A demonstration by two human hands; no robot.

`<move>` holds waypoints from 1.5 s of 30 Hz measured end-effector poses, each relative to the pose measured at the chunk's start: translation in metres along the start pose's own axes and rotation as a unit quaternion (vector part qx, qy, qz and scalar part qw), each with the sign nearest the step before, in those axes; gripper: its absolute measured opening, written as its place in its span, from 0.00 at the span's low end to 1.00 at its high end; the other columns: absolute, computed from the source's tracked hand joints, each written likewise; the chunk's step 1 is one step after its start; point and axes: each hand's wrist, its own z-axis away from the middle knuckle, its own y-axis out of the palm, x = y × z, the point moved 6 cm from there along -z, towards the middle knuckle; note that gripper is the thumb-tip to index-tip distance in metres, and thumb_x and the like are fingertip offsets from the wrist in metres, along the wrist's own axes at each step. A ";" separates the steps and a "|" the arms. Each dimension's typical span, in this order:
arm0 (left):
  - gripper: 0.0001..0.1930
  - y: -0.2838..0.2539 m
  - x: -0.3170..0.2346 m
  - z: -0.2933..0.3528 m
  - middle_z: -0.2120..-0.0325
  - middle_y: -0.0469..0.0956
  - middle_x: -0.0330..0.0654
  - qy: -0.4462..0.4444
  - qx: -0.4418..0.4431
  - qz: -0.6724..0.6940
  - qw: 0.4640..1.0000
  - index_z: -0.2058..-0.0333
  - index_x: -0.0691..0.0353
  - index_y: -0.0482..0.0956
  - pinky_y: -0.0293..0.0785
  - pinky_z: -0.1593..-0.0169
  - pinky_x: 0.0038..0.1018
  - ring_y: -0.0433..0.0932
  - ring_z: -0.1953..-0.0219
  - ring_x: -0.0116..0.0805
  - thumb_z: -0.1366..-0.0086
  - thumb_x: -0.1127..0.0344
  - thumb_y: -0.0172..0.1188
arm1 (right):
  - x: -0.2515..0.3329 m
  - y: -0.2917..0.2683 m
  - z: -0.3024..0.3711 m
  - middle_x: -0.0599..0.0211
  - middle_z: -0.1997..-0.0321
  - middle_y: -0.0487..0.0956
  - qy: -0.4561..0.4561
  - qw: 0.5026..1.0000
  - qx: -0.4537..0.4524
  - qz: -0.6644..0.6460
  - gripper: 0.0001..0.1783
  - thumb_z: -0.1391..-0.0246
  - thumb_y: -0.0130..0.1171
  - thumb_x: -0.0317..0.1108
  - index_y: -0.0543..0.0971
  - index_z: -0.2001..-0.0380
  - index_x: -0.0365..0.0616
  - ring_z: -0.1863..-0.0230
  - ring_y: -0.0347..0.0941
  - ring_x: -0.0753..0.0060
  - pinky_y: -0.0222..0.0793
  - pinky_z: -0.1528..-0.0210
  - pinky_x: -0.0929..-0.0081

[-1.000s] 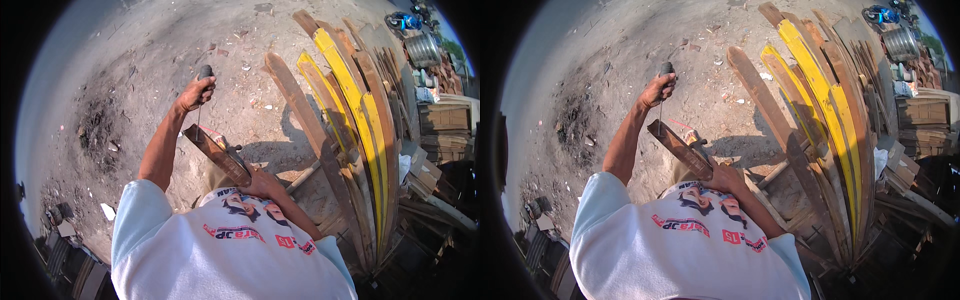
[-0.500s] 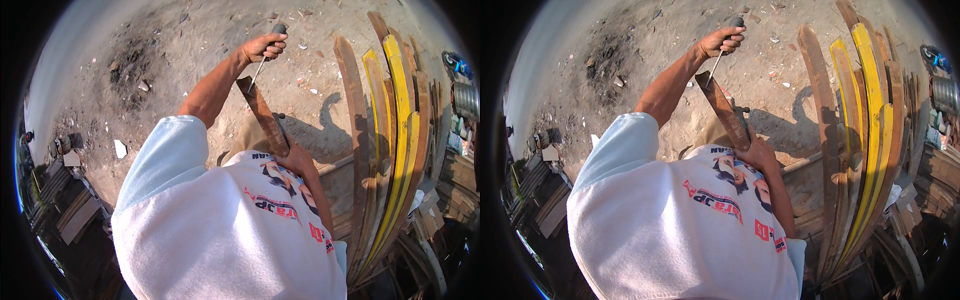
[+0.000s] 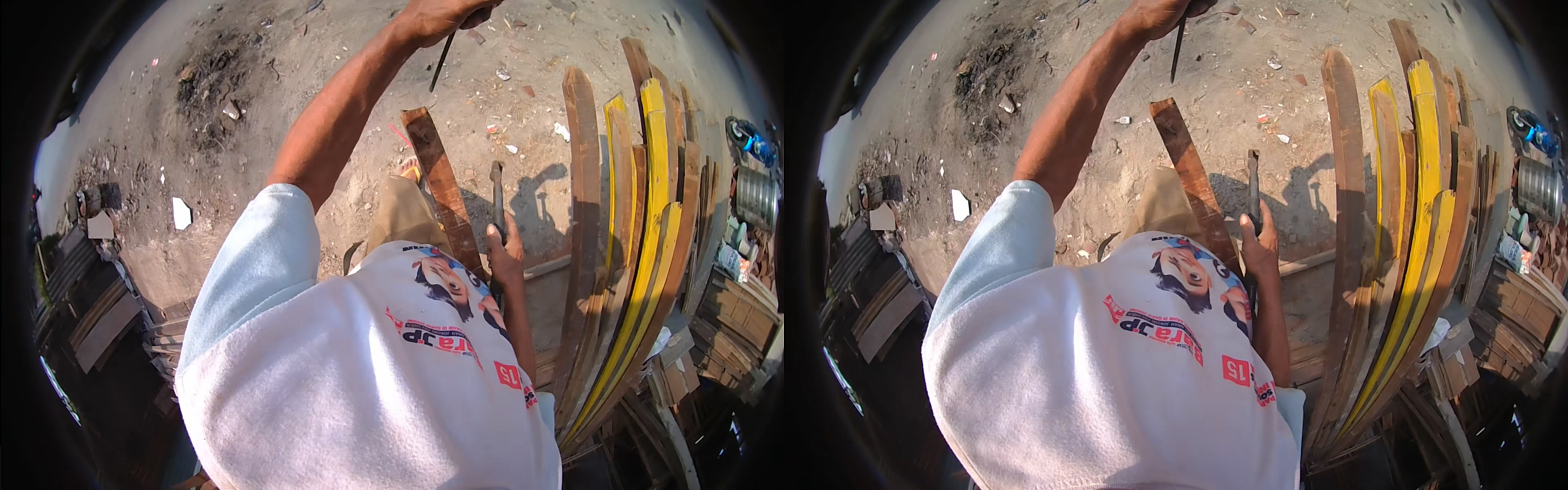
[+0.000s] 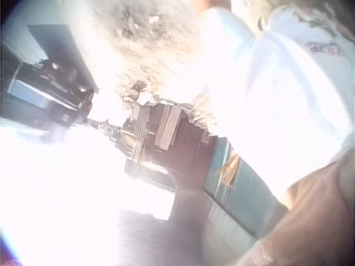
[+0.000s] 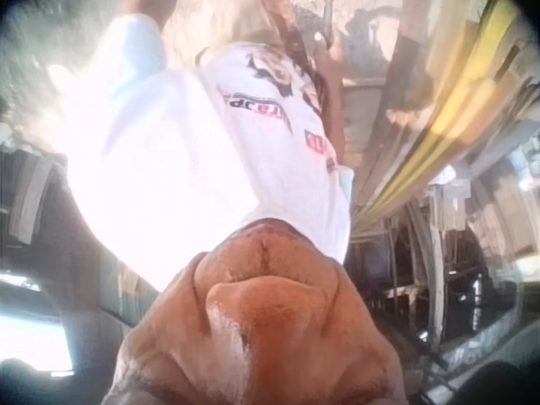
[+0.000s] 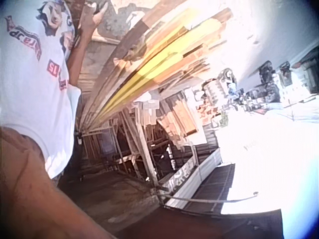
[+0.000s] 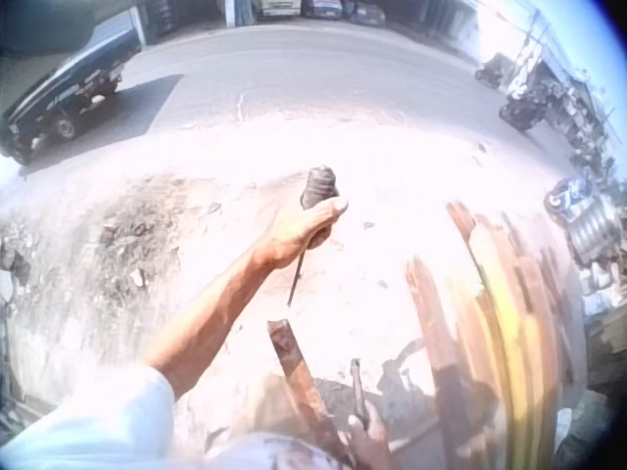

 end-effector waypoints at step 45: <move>0.66 0.149 0.107 0.321 0.40 0.72 0.63 -0.427 -0.039 0.156 0.890 0.30 0.70 0.59 0.64 0.30 0.41 0.68 0.33 0.55 0.57 0.25 0.73 | 0.429 0.199 -0.194 0.39 0.71 0.81 -0.404 0.890 0.069 0.199 0.25 0.38 0.59 0.48 0.79 0.62 0.30 0.67 0.82 0.48 0.73 0.65 0.54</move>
